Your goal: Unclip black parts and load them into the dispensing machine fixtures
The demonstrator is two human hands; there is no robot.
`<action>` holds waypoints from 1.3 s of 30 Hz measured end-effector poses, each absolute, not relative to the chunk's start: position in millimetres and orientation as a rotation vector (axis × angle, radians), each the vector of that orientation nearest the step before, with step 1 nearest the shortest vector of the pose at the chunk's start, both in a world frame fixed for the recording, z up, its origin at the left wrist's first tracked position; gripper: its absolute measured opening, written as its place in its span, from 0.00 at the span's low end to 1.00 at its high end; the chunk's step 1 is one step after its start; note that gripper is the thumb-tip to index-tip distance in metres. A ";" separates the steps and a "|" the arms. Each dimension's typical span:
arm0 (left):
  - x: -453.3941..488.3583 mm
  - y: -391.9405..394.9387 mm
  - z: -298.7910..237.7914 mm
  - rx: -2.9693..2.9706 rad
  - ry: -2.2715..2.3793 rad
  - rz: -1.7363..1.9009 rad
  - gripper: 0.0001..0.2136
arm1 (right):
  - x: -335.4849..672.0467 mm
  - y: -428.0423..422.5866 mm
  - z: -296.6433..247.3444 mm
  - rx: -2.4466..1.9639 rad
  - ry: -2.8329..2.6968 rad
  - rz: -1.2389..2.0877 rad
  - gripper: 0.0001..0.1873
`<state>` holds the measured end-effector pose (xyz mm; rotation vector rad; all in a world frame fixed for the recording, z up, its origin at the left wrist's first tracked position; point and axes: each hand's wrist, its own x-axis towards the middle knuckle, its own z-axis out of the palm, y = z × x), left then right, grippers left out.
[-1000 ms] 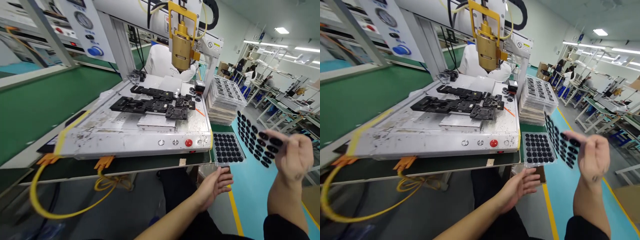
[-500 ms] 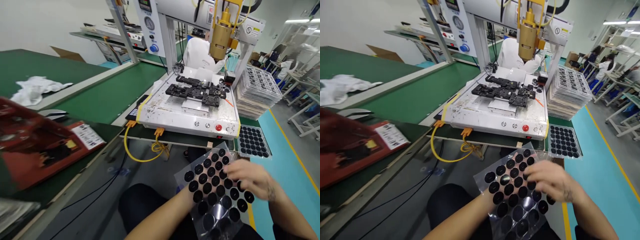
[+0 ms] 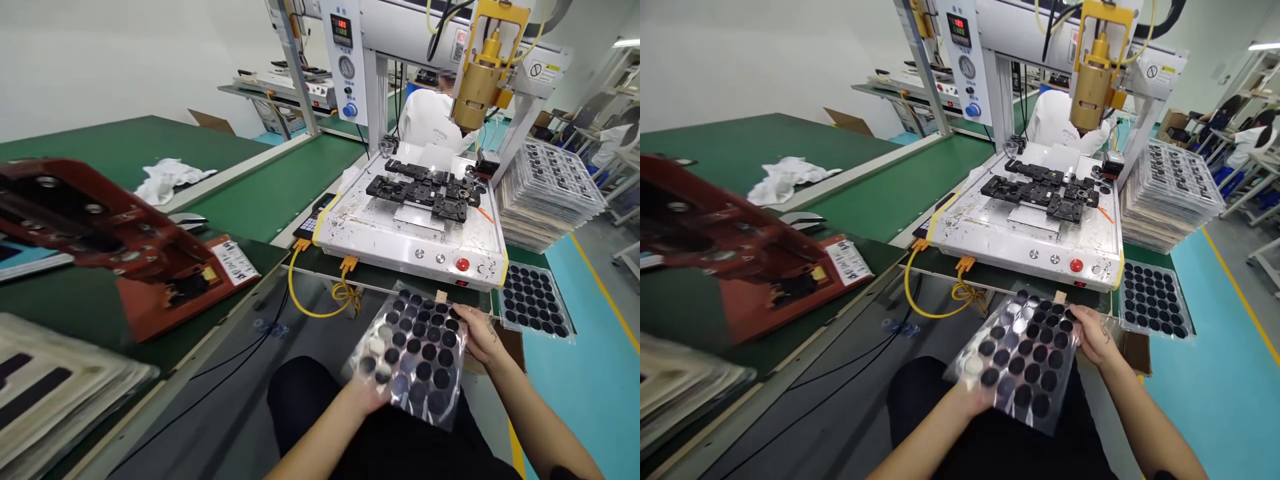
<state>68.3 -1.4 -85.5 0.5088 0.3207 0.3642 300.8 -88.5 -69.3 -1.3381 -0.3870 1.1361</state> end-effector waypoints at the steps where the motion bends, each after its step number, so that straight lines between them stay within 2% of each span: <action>1: 61.4 4.3 -87.7 0.473 0.313 0.374 0.24 | 299.5 -90.4 -73.2 -1.312 -0.347 1.098 0.25; 5: 43.2 26.5 -91.5 0.330 0.342 0.469 0.37 | 285.2 -98.1 -83.9 -1.250 -0.241 0.974 0.26; 7: 43.2 35.6 -94.1 0.405 0.470 0.546 0.32 | 273.3 -97.3 -89.2 -1.243 -0.235 0.981 0.26; 10: 53.4 47.1 -102.6 0.547 0.637 0.622 0.17 | 258.9 -87.6 -98.1 -1.246 -0.244 1.016 0.26; 12: 62.9 54.6 -109.3 0.570 0.679 0.647 0.14 | 255.0 -78.6 -102.5 -1.239 -0.241 1.015 0.26; 19: 88.1 73.2 -115.3 0.594 0.734 0.710 0.17 | 258.4 -67.5 -104.7 -1.186 -0.247 1.020 0.24; 23: 95.2 73.0 -114.0 0.625 0.714 0.691 0.19 | 256.7 -73.5 -103.7 -1.220 -0.261 1.031 0.26; 28: 82.5 56.4 -109.3 0.755 0.688 0.639 0.24 | 243.6 -88.6 -99.1 -1.307 -0.418 1.242 0.30; 31: 59.3 40.4 -94.4 0.922 0.722 0.626 0.26 | 238.3 -98.5 -104.4 -1.365 -0.579 1.446 0.26; 34: 25.1 34.3 -63.8 1.143 0.768 0.630 0.24 | 241.1 -93.7 -120.6 -1.547 -0.863 1.500 0.32; 39: -59.1 37.4 10.8 1.525 1.130 0.819 0.10 | 232.3 -63.5 -139.8 -1.590 -1.269 1.593 0.39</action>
